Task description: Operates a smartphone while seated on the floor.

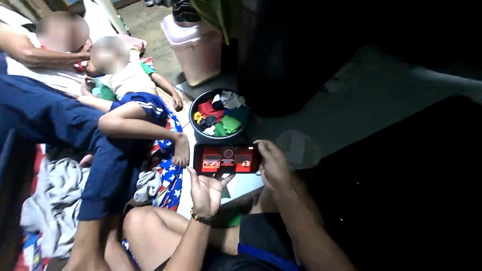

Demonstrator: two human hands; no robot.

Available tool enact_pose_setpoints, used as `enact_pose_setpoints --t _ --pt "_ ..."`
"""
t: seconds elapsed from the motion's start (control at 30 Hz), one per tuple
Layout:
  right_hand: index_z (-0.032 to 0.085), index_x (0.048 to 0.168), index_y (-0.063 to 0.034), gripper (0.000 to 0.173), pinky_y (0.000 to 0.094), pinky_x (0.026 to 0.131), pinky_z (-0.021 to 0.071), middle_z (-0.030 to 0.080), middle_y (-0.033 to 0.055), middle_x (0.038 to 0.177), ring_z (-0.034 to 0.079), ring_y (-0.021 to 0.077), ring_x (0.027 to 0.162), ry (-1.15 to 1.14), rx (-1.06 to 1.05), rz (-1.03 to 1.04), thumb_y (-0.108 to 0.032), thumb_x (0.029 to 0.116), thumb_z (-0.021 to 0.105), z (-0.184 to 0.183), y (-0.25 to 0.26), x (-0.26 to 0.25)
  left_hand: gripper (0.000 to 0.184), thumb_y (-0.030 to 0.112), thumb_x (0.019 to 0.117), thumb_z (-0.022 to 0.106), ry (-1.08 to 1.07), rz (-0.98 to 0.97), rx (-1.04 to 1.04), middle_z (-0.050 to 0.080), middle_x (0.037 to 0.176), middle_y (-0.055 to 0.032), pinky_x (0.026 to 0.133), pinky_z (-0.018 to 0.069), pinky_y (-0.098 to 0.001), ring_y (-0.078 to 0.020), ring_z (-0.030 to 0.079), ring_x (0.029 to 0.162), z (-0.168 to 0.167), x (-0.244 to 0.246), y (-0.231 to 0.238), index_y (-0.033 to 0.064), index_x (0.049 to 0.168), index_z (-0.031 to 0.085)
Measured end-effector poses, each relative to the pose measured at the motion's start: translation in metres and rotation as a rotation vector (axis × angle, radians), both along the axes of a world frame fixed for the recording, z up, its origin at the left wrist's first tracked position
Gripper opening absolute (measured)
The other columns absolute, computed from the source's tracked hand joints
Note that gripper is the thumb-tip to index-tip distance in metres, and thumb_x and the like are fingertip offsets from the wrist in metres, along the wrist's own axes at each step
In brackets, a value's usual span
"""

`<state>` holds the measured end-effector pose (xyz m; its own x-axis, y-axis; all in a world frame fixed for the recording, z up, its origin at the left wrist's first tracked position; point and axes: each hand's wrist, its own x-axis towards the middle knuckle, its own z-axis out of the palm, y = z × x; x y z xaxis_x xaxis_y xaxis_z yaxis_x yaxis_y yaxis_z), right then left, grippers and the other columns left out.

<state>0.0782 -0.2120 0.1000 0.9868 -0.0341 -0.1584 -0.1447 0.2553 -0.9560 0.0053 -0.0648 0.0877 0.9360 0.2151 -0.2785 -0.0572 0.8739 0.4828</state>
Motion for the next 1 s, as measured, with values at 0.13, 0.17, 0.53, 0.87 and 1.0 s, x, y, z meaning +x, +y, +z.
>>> enact_pose_setpoints --t 0.13,0.17,0.53,0.87,1.0 --pt "0.042 0.149 -0.0023 0.084 0.0277 0.092 0.0558 0.061 0.0115 0.130 0.064 0.0086 0.108 -0.278 -0.293 0.288 -0.026 0.0799 0.082 0.003 0.011 -0.018 0.069 0.061 0.1061 0.013 -0.045 0.077 -0.102 0.060 0.134 -0.0204 0.089 0.0581 -0.0605 -0.0417 0.065 0.118 0.012 -0.023 0.014 0.0095 0.144 0.037" --pt "0.037 0.154 -0.0046 0.104 0.0290 0.095 0.0556 0.056 0.0136 0.137 0.063 0.0106 0.114 -0.322 -0.351 0.309 -0.031 0.0684 0.090 0.005 0.014 -0.022 0.068 0.062 0.1059 0.013 -0.047 0.090 -0.108 0.061 0.134 -0.0196 0.088 0.0586 -0.0594 -0.0406 0.066 0.117 0.016 -0.027 0.015 0.0107 0.144 0.037" --pt "0.043 0.145 -0.0033 0.105 0.0441 0.095 0.0540 0.056 0.0208 0.135 0.062 0.0250 0.115 -0.438 -0.573 0.277 -0.017 0.0555 0.097 0.036 0.026 -0.040 0.067 0.061 0.1064 0.014 -0.126 0.148 -0.107 0.063 0.130 -0.0168 0.090 0.0583 -0.0578 -0.0380 0.067 0.116 0.040 -0.053 0.016 0.0114 0.140 0.042" --pt "0.050 0.138 -0.0041 0.091 0.0426 0.088 0.0559 0.062 0.0174 0.123 0.065 0.0215 0.105 -0.444 -0.551 0.272 -0.022 0.0611 0.096 0.043 0.032 -0.040 0.065 0.060 0.1067 0.019 -0.139 0.194 -0.109 0.061 0.133 -0.0188 0.092 0.0565 -0.0603 -0.0400 0.065 0.118 0.044 -0.062 0.016 0.0109 0.142 0.041" --pt "0.059 0.125 -0.0018 0.059 0.0424 0.081 0.0567 0.068 0.0146 0.105 0.068 0.0202 0.092 -0.477 -0.556 0.195 -0.025 0.0788 0.088 0.045 0.036 -0.036 0.069 0.063 0.1058 0.016 -0.153 0.188 -0.126 0.059 0.136 -0.0201 0.093 0.0556 -0.0625 -0.0426 0.063 0.122 0.042 -0.064 0.016 0.0106 0.145 0.038"
